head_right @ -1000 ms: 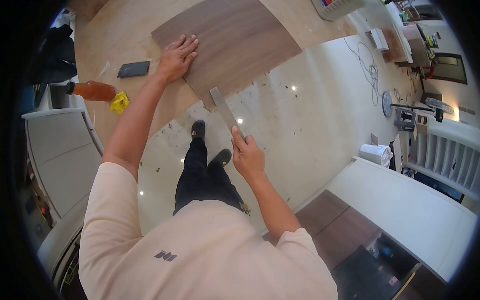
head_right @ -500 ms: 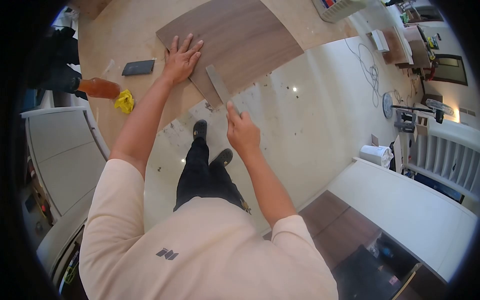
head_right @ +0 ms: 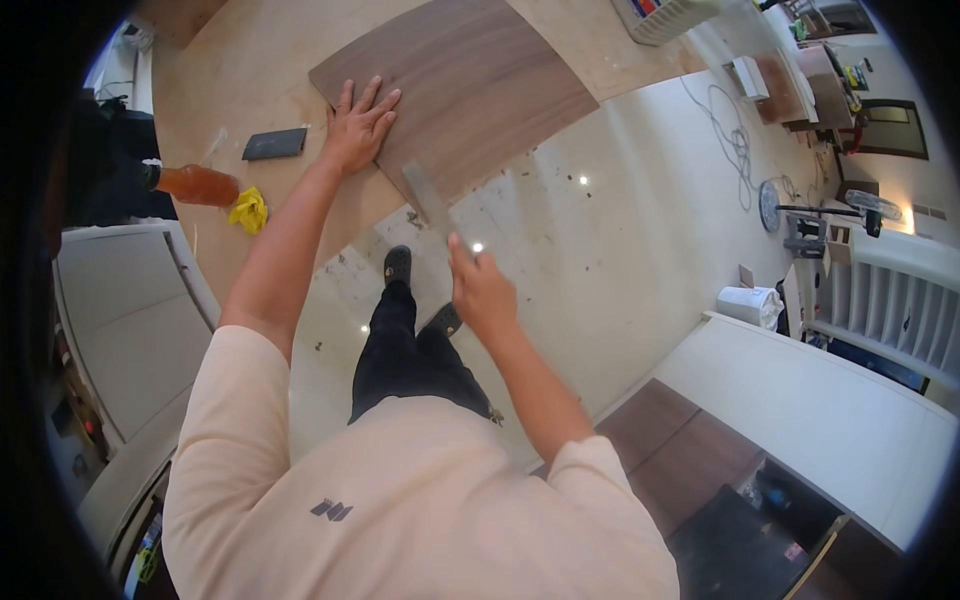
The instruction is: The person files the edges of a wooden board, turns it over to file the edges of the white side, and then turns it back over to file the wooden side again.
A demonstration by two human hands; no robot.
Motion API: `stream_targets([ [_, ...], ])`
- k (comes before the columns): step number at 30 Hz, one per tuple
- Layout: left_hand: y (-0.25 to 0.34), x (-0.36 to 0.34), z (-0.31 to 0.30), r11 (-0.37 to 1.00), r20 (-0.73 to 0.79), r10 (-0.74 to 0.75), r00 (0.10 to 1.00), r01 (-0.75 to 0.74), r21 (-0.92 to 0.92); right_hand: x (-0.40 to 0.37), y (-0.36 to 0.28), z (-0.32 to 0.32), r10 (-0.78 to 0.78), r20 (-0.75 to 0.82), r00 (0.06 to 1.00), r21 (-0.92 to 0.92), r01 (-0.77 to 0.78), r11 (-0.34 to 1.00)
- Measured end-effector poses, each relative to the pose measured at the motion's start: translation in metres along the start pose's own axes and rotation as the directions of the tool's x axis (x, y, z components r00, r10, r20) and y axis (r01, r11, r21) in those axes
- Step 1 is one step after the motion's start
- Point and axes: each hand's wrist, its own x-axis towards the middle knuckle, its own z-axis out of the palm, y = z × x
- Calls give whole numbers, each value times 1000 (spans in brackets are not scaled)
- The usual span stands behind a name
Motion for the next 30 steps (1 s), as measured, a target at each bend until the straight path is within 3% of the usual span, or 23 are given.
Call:
stream_targets([
  [2, 0, -2, 1, 1000, -4, -12, 1000, 12, -17, -32, -3, -7, 61, 92, 994, 52, -66, 996],
  [8, 1, -2, -1, 1000, -9, -1, 1000, 1, -17, 54, 12, 6, 40, -122, 992, 9, -39, 999],
  [11, 1, -2, 0, 1000, -6, -4, 1000, 4, -22, 18, 12, -1, 21, -55, 998, -44, -23, 999],
  [14, 2, -3, -2, 1000, -10, -6, 1000, 5, -17, -27, 8, -11, 92, 80, 993, 63, -97, 993],
  [20, 1, -2, -4, 1000, 4, 9, 1000, -9, -1, 74, 55, -10, 98, -68, 993, -67, -102, 992],
  [22, 15, -2, -23, 996, 97, -87, 991, 87, 0, 82, 63, -19, 110, -123, 986, -38, -116, 993],
  [24, 35, 7, -35, 982, 159, -186, 970, 178, 64, 39, 65, -22, 54, -101, 993, -56, -60, 997],
  [26, 59, 15, -40, 945, 181, -296, 938, 260, 200, -2, 48, -38, 133, 50, 990, 2, -133, 991],
  [29, 76, 8, -14, 934, -6, -349, 937, 349, 82, -23, 47, -40, 154, 128, 980, 20, -158, 987],
  [30, 78, 11, -15, 936, 3, -339, 941, 337, 103, -14, 52, -36, 125, 68, 990, 0, -125, 992],
])
